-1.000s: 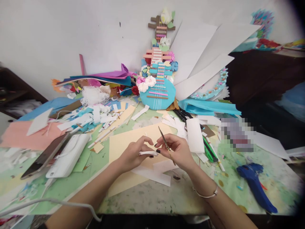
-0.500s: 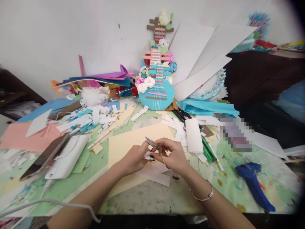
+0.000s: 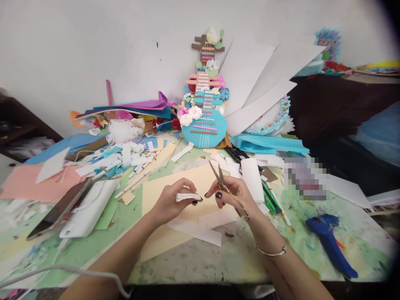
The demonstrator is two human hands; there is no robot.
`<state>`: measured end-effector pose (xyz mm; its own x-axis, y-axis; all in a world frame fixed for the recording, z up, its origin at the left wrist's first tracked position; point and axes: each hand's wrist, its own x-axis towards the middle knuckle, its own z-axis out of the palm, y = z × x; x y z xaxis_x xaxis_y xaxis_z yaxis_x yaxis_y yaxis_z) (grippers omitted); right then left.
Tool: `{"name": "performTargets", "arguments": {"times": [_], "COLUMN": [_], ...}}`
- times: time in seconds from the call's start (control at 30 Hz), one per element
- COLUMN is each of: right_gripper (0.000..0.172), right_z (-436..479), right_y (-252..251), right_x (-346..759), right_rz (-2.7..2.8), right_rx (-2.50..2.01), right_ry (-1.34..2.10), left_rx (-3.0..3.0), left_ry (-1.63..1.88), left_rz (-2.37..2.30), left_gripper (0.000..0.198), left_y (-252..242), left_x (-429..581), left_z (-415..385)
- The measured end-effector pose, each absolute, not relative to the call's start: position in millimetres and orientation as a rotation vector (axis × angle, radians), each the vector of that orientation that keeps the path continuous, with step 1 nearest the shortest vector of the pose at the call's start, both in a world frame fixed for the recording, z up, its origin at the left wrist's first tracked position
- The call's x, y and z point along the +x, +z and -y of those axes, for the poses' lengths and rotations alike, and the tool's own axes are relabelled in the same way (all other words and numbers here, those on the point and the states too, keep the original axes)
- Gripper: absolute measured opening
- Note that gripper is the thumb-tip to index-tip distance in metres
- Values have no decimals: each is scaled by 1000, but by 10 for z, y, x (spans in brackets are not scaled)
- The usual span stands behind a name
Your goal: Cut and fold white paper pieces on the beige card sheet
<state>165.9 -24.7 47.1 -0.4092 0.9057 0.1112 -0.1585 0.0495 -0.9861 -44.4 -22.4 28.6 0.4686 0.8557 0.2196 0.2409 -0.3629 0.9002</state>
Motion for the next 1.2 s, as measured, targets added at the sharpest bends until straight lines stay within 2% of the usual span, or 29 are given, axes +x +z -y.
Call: {"name": "performTargets", "arguments": {"times": [0.13, 0.33, 0.5, 0.7, 1.2], "right_gripper": [28, 37, 31, 31, 33], "right_z": [283, 255, 232, 254, 249], "right_y": [465, 495, 540, 541, 535], "right_x": [1624, 1776, 1877, 1843, 1816], "right_rz": [1471, 1666, 1946, 2147, 2207], "right_rx": [-781, -931, -999, -984, -1035], "right_ry": [1497, 1610, 1498, 1363, 1224], "left_rx": [1846, 2046, 2252, 2368, 2412], "left_ry": [939, 1016, 1135, 1231, 1215], "left_rz": [-928, -936, -848, -749, -759], "left_gripper": [16, 9, 11, 15, 14], "left_y": [269, 318, 375, 369, 351], "left_x": [-443, -499, -573, -590, -574], "left_z": [224, 184, 158, 139, 142]}}
